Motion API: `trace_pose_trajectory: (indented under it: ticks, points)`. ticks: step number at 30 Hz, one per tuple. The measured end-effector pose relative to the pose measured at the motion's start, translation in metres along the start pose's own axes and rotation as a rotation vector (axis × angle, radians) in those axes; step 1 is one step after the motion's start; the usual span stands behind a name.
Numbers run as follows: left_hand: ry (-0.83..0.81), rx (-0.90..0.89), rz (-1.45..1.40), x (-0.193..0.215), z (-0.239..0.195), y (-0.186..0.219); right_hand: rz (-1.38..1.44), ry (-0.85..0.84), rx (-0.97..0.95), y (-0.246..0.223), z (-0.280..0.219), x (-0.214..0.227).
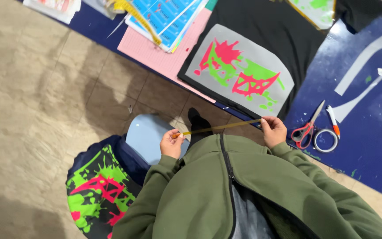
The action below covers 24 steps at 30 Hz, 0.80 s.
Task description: The person positions a colorful stencil on a black t-shirt, measures the placement with a tape measure, and secures the stencil using masking tape. They then trim the tape with scissors and smooth the stencil onto the fabric.
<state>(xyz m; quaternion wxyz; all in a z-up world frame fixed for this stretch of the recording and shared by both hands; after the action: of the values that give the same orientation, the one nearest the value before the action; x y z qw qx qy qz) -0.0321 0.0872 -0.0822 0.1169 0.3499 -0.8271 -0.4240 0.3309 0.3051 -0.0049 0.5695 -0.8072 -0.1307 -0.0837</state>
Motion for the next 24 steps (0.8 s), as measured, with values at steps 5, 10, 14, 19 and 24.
trace_pose_trajectory:
  ticks: [5,10,14,19,24]
  points:
    - [-0.039,-0.003,-0.008,-0.012,0.008,0.027,0.047,0.037,-0.022,0.007,-0.006,0.01]
    - [-0.048,0.019,-0.014,-0.021,0.007,0.048,0.097,0.047,-0.037,0.012,-0.003,0.014]
    - [-0.052,0.043,-0.025,-0.025,0.006,0.057,0.112,0.073,-0.089,0.016,-0.003,0.018]
    - [-0.073,0.021,-0.032,-0.031,0.015,0.072,0.15,0.083,-0.09,0.013,0.0,0.021]
    - [-0.115,-0.004,0.022,-0.042,0.032,0.088,0.176,0.093,-0.081,0.008,0.002,0.024]
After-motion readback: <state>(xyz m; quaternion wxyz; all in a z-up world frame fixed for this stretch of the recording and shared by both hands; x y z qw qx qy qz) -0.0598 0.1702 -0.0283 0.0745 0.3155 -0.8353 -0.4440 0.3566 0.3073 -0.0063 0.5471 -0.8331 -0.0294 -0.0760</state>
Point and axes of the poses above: each hand's wrist, its own z-axis towards the middle knuckle, its own x-axis out of the back of the hand, y = z × x, the point moved 3 cm from there along z, towards the middle knuckle, and after that the axes turned 2 degrees about x, right-handed, at the moved point
